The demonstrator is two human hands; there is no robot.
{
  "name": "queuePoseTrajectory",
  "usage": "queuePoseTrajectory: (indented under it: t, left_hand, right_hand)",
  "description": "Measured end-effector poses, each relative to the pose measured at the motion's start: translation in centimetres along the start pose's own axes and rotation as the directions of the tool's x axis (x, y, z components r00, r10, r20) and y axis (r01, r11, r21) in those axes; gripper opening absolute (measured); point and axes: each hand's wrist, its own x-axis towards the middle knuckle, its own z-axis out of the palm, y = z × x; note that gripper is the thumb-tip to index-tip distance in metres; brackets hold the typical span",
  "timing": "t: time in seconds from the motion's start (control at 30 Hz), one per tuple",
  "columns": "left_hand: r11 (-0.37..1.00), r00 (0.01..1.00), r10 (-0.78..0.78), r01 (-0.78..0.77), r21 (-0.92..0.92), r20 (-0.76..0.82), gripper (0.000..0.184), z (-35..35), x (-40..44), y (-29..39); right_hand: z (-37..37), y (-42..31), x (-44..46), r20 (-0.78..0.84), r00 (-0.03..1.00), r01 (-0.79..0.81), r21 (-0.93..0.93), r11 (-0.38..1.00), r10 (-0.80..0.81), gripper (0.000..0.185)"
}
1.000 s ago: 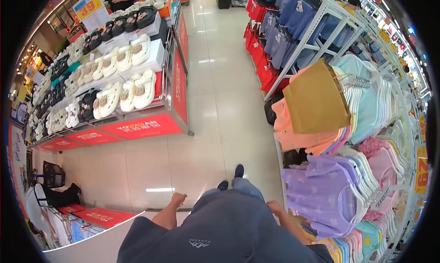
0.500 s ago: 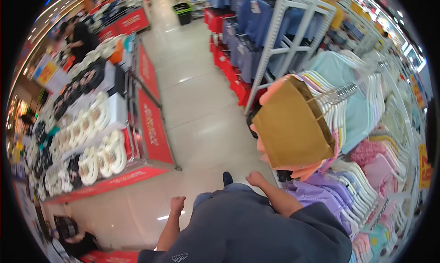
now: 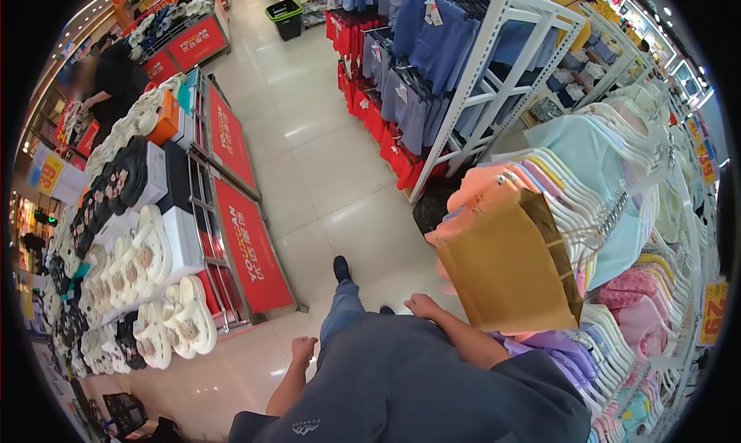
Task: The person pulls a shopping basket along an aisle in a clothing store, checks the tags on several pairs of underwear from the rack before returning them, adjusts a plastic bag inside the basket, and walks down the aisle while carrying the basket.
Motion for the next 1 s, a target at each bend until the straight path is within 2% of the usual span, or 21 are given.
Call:
queuePoseTrajectory:
  t: [0.07, 0.13, 0.2, 0.23, 0.33, 0.37, 0.43, 0.47, 0.53, 0.6, 0.67, 0.73, 0.8, 0.87, 0.93, 1.0]
  left_hand:
    - [0.993, 0.999, 0.048, -0.049, 0.105, 0.009, 0.033, -1.6, 0.9, 3.8]
    - [0.936, 0.946, 0.302, -0.318, 0.151, 0.119, 0.032, -3.3, 7.9, -0.2]
    - [0.896, 0.905, 0.388, -0.415, 0.159, 0.175, 0.031, -4.3, 12.7, 2.1]
    - [0.914, 0.924, 0.343, -0.370, 0.166, 0.168, 0.030, -5.1, 13.8, 4.0]
    - [0.966, 0.960, 0.258, -0.260, 0.009, 0.106, 0.029, -7.7, 17.5, 9.8]
    - [0.981, 0.978, 0.192, -0.189, -0.048, 0.076, 0.030, -8.4, 18.5, 12.5]
    - [0.986, 0.999, 0.042, -0.037, -0.163, 0.027, 0.032, -9.5, 19.6, 17.2]
    - [0.987, 0.999, 0.039, -0.035, -0.157, 0.023, 0.031, -9.9, 20.2, 18.7]
    - [0.988, 0.999, 0.040, -0.038, -0.148, 0.013, 0.031, -10.6, 21.9, 21.6]
    - [0.989, 0.999, 0.039, -0.036, -0.142, 0.018, 0.031, -10.7, 23.1, 24.0]
    - [0.994, 0.999, 0.043, -0.042, -0.097, 0.007, 0.030, -10.4, 24.0, 26.0]
    - [0.997, 0.997, 0.073, -0.073, -0.012, -0.018, 0.031, -9.9, 25.4, 28.5]
    - [0.993, 0.995, 0.101, -0.103, -0.062, -0.022, 0.031, -9.7, 26.5, 31.8]
    - [0.989, 0.991, 0.134, -0.136, -0.065, -0.026, 0.032, -9.0, 27.7, 35.2]
    - [0.984, 0.983, 0.175, -0.177, -0.030, -0.064, 0.033, -9.0, 29.3, 38.8]
    - [0.970, 0.968, 0.243, -0.243, 0.005, -0.064, 0.033, -9.2, 31.2, 41.9]
  right_hand:
    - [-1.4, -1.9, 3.0, 0.011, 1.000, -0.029, -0.003, 1.000, 0.029, 0.046]
    - [-3.2, -3.9, 5.9, 0.008, 0.998, -0.063, -0.013, 0.998, 0.064, 0.045]
    - [-4.6, -4.9, 9.5, -0.092, 0.994, -0.056, -0.022, 0.998, 0.054, 0.044]
    - [-5.2, -5.6, 10.5, -0.133, 0.990, -0.056, -0.026, 0.998, 0.052, 0.044]
    - [-8.8, -7.3, 15.0, -0.105, 0.990, 0.068, -0.202, 0.977, -0.091, 0.043]
    - [-10.0, -8.2, 16.0, -0.199, 0.971, 0.091, -0.188, 0.978, -0.129, 0.042]
    - [-12.7, -10.7, 17.2, -0.307, 0.952, -0.013, -0.012, 1.000, 0.009, 0.039]
    - [-14.3, -12.0, 18.0, -0.351, 0.933, -0.056, 0.082, 0.995, 0.081, 0.038]
    - [-17.4, -13.0, 20.8, -0.541, 0.840, -0.016, 0.041, 0.999, 0.036, 0.034]
    - [-22.3, -14.6, 23.1, -0.652, 0.758, 0.022, 0.053, 0.998, 0.018, 0.027]
    - [-28.4, -19.1, 23.4, -0.787, 0.612, 0.232, 0.268, 0.935, 0.074, 0.024]
    - [-34.9, -22.0, 24.1, -0.835, 0.549, 0.251, 0.207, 0.946, 0.037, 0.026]
    - [-41.2, -23.2, 24.8, -0.854, 0.519, 0.229, 0.179, 0.957, 0.036, 0.026]
    - [-48.0, -25.6, 24.2, -0.923, 0.384, 0.086, 0.079, 0.993, 0.041, 0.019]
    - [-54.4, -28.7, 23.5, -0.986, 0.065, 0.213, -0.139, 0.967, -0.156, 0.010]
    - [-60.8, -31.5, 22.1, -0.926, -0.099, 0.066, -0.370, 0.926, -0.363, 0.017]
